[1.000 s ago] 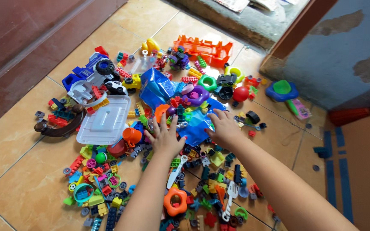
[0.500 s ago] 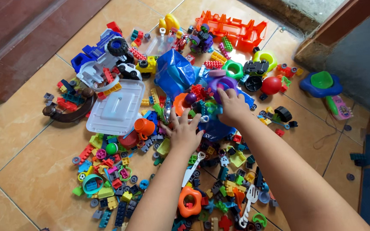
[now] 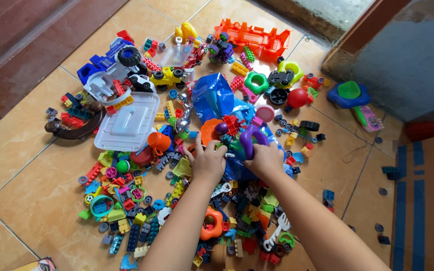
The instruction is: The person sits on a tiled floor and picks up various scattered toys, including plastic vehicles, building blocks, and a small container, placing them into a large cardboard box. The person also folds a smaller cardboard box before adding it to the larger one.
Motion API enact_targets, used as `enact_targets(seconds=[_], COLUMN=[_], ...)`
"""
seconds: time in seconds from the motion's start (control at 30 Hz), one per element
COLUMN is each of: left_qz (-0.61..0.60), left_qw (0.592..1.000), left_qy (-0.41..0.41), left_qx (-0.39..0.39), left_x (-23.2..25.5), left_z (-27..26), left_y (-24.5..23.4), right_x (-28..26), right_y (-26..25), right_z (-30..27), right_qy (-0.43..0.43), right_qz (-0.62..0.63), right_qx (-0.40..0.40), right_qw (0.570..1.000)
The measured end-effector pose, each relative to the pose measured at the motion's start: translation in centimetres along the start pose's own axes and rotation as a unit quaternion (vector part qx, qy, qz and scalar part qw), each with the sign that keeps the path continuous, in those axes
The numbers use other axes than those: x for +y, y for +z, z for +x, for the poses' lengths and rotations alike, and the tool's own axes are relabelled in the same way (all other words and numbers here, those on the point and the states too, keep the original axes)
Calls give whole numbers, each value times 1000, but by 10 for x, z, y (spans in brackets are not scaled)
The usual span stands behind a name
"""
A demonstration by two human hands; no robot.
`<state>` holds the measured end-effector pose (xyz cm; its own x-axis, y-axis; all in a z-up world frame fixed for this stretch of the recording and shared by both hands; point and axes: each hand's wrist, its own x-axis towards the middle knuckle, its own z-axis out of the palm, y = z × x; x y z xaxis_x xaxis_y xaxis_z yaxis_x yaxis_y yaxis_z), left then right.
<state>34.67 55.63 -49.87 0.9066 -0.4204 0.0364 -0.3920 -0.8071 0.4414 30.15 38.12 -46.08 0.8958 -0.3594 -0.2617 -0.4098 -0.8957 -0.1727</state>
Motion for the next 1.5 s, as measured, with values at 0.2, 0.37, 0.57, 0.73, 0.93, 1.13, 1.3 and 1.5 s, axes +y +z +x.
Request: enact_targets(seconds=[0.2, 0.37, 0.57, 0.73, 0.93, 1.13, 1.3, 1.5], left_qz=[10, 59, 36, -48, -346, -466, -447, -400], left_qw=[997, 991, 993, 985, 925, 878, 889, 908], left_qy=[-18, -17, 48, 87, 156, 111, 79, 71], left_qx=[-71, -122, -100, -140, 24, 9, 53, 103], left_x=[19, 46, 82, 118, 160, 179, 196, 229], left_z=[-24, -34, -63, -79, -74, -65, -68, -64], left_y=[-25, -62, -92, -101, -90, -94, -113, -132], right_x=[21, 50, 78, 87, 97, 121, 130, 147], right_y=[-15, -58, -130, -196, -275, -301, -301, -323], right_z=[-39, -62, -110, -155, -196, -228, -249, -282], right_qy=[28, 20, -23, -23, -3, -21, 26, 7], right_qz=[91, 257, 336, 401, 446, 456, 473, 511], right_qx=[62, 94, 76, 82, 89, 96, 110, 123], right_qw=[994, 961, 938, 912, 890, 885, 874, 851])
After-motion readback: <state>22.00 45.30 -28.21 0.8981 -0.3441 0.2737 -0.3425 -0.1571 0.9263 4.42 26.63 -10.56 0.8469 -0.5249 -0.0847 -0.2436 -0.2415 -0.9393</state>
